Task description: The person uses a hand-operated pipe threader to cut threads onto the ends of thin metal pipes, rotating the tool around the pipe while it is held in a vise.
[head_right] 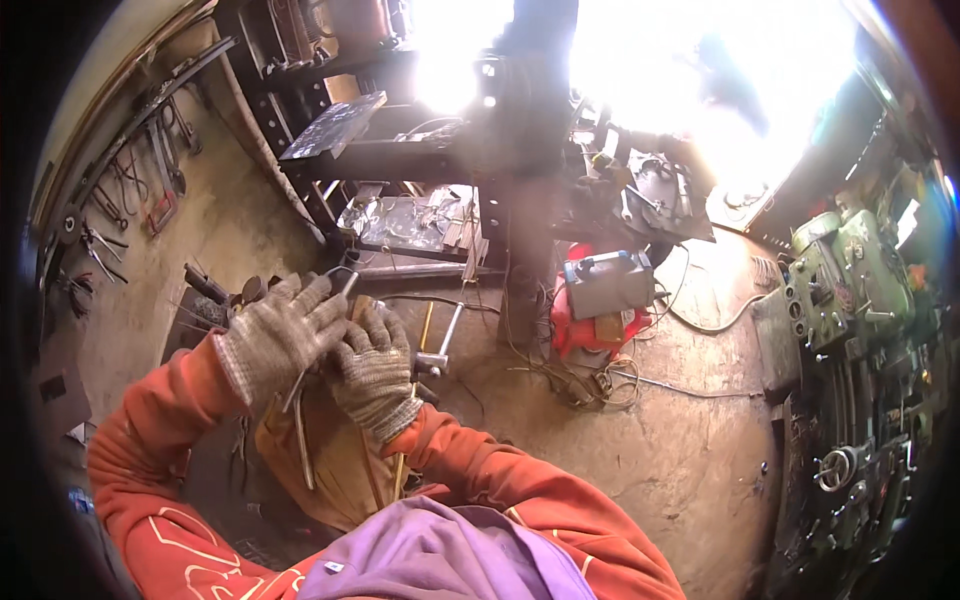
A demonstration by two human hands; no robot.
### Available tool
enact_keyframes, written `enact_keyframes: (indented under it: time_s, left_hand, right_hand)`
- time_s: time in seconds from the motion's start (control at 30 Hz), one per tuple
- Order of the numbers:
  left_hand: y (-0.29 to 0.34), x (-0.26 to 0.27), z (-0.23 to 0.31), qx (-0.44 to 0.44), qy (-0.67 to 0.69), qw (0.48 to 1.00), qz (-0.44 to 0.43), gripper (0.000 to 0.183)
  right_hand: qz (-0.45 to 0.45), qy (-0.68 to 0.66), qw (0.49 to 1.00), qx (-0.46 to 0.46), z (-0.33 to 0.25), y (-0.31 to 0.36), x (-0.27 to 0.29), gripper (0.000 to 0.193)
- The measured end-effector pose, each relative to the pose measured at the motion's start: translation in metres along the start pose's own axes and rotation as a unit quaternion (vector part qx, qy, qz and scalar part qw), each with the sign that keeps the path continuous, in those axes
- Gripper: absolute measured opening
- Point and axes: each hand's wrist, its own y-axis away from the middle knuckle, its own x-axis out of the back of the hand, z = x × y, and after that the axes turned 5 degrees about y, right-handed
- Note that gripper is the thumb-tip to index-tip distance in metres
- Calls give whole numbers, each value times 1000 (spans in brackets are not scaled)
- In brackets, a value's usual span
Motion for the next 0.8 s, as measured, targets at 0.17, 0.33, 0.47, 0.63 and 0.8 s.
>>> enact_keyframes:
  time_s: [0.17, 0.33, 0.47, 0.63, 0.8]
  left_hand:
    - [5, -14, -19, 129, 249, 922, -267, 44]
    - [0, -6, -19, 250, 261, 885, -292, 37]
    - [-7, 9, -4, 15, 76, 993, 92, 36]
    - [-6, -3, -7, 178, 261, 941, -120, 29]
    - [-10, -49, -7, 337, 378, 849, -153, 44]
  right_hand:
    - [-46, -13, 999, 8, -1, 7, 8, 41]
    - [-32, -18, 999, 16, 8, 1, 1, 39]
    - [3, -17, 999, 39, 9, -2, 1, 36]
    - [-5, -18, 999, 26, 9, -5, 6, 35]
    - [-16, -1, 999, 28, 2, 1, 5, 34]
